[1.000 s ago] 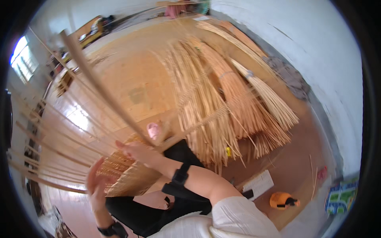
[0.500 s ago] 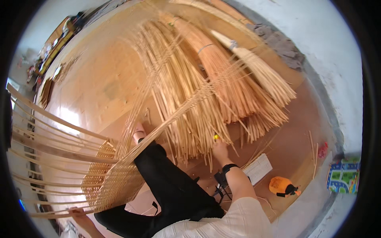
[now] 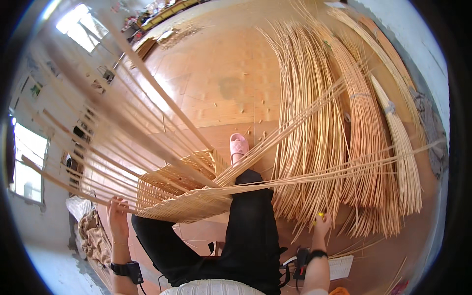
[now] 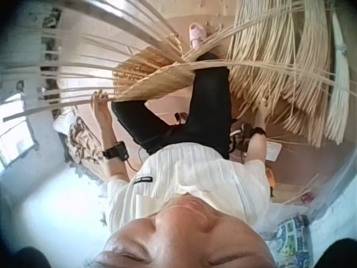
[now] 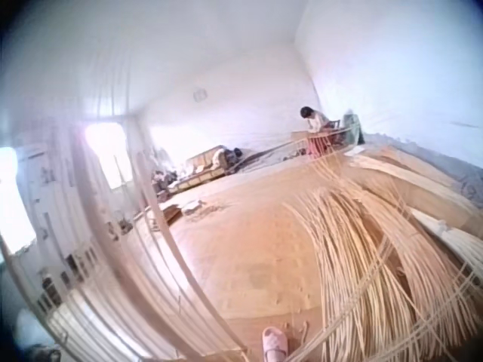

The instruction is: Weaving a wicker basket by hand using thin wooden strips.

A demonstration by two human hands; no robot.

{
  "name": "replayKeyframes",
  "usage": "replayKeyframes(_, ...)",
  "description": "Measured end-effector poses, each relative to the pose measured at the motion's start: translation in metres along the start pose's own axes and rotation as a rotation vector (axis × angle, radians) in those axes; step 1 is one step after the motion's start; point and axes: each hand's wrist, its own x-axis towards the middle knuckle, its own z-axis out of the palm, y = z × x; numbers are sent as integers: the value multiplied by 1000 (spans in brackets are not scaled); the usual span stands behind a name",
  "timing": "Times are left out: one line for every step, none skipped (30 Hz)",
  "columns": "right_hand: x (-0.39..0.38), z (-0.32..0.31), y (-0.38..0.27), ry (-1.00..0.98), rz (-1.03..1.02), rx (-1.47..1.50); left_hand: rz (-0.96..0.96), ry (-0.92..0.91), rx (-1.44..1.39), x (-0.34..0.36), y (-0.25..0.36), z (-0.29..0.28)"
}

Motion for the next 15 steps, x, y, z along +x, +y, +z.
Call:
replayKeyframes(-26, 4, -25, -88, 67, 245, 47, 124, 50, -12, 11, -1)
replayKeyframes(-75, 6, -77, -198, 145, 487, 102, 270, 219, -22, 22, -25)
replayKeyframes(-106, -6, -129, -212, 125, 488, 109, 287, 202, -34, 19, -35)
replayKeyframes(-132, -19, -179, -244, 275, 707, 143, 231, 325, -46, 13, -38)
replayKeyframes(-152, -27, -219, -271, 422, 928, 177, 164, 442, -55, 8, -32)
replayKeyframes(-164, -30, -248, -354, 462, 913, 44, -14, 407, -66, 6, -12)
replayKeyframes(-178, -30, -276, -447, 504, 894, -81, -187, 376, -82, 11, 11)
replayKeyframes(-199, -27, -312, -728, 413, 889, -117, -397, 479, -95, 19, 27)
replayKeyframes(-224, -21, -350, -1006, 308, 866, -143, -607, 582, -105, 30, 44)
replayKeyframes(-257, -11, -384, -1120, 100, 732, -182, -708, 500, -114, 44, 63)
replayKeyframes(-291, -4, -417, -1219, -111, 591, -215, -808, 421, -121, 62, 79)
replayKeyframes(-325, -2, -452, -1207, -515, 349, -186, -898, 430, -122, 80, 87)
replayKeyframes(-356, -2, -482, -1156, -908, 99, -156, -974, 447, -122, 95, 88)
replayKeyframes(-383, -7, -507, -1213, -1015, 82, -231, -950, 317, -119, 98, 81)
replayKeyframes(-403, -12, -526, -1256, -1114, 58, -195, -947, 303, -115, 111, 73)
